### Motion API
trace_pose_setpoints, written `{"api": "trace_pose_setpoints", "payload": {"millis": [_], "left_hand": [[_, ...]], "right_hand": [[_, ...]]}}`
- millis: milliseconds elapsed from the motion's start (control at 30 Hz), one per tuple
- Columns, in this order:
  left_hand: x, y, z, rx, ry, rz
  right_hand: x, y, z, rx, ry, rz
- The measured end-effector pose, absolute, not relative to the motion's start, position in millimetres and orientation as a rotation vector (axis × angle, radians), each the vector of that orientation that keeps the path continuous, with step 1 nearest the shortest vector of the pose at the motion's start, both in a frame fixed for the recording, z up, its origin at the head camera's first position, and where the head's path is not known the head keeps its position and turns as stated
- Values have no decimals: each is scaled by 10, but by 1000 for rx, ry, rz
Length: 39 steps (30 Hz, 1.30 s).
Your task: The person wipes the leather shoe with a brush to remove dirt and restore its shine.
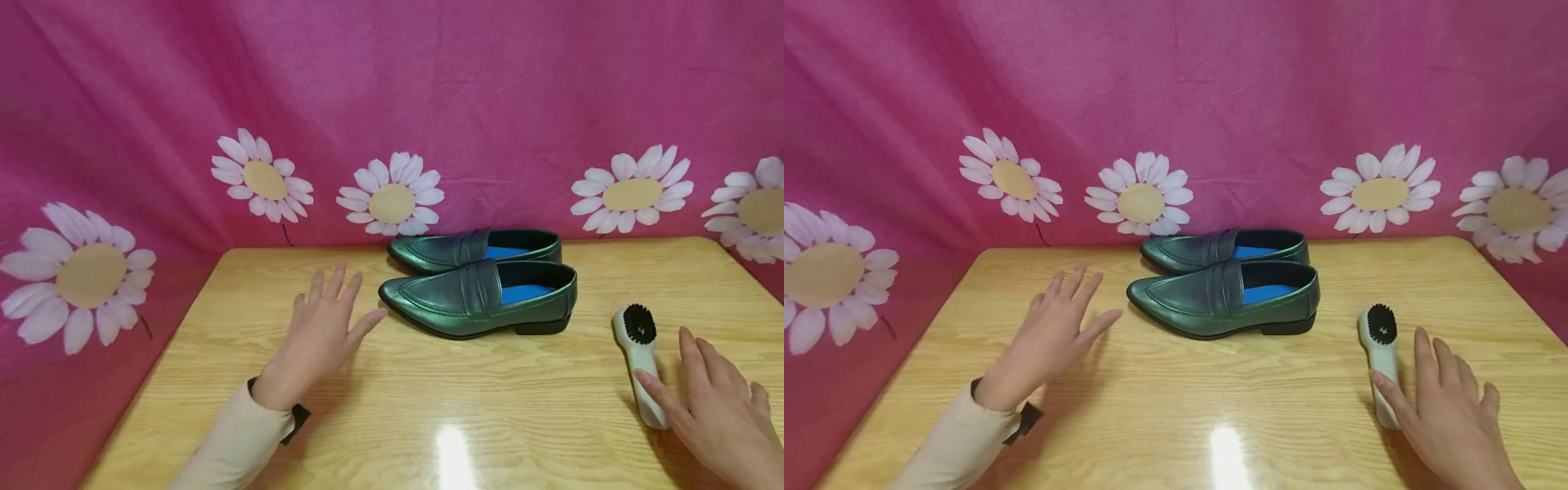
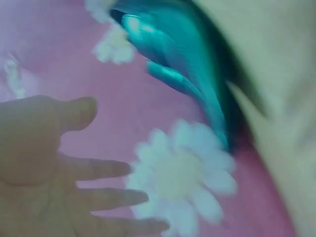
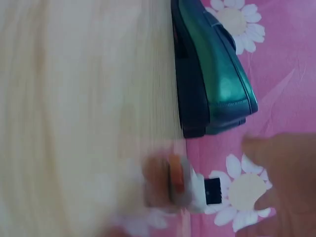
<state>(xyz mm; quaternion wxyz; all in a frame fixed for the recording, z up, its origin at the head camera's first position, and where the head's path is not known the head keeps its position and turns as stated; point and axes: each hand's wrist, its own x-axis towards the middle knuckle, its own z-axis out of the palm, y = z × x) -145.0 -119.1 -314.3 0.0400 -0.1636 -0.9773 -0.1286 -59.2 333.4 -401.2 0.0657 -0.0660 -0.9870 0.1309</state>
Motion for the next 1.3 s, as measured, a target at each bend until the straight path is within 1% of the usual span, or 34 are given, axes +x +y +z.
{"api": "trace_pose_setpoints", "payload": {"millis": [100,167,267,433,600,767,967,1133,1300], "left_hand": [[-1544,-785,-2984,-702,-2864,-410],[-1576,-486,-2960,-818,-2768,-394],[-1600,-25,-3000,-910,-2648,-309],[-1656,647,-3173,-947,-2599,-208],[-1762,1047,-3359,-879,-2726,-179],[-1813,1195,-3452,-791,-2776,-133],[-1780,1167,-3477,-829,-2765,-137],[-1664,993,-3472,-996,-2771,-278],[-1473,680,-3449,-1273,-2741,-337]], "right_hand": [[-599,3307,-4018,-172,-2950,352],[-607,3274,-4023,-136,-2936,323],[-621,3223,-4026,-140,-2947,296],[-629,3182,-4027,-267,-2986,292],[-614,3166,-4041,-302,-2971,298],[-595,3202,-4037,-310,-2986,325],[-599,3228,-4020,-370,-3103,401],[-617,3219,-4014,-431,-3183,458],[-623,3214,-3982,-507,-3274,534]]}}
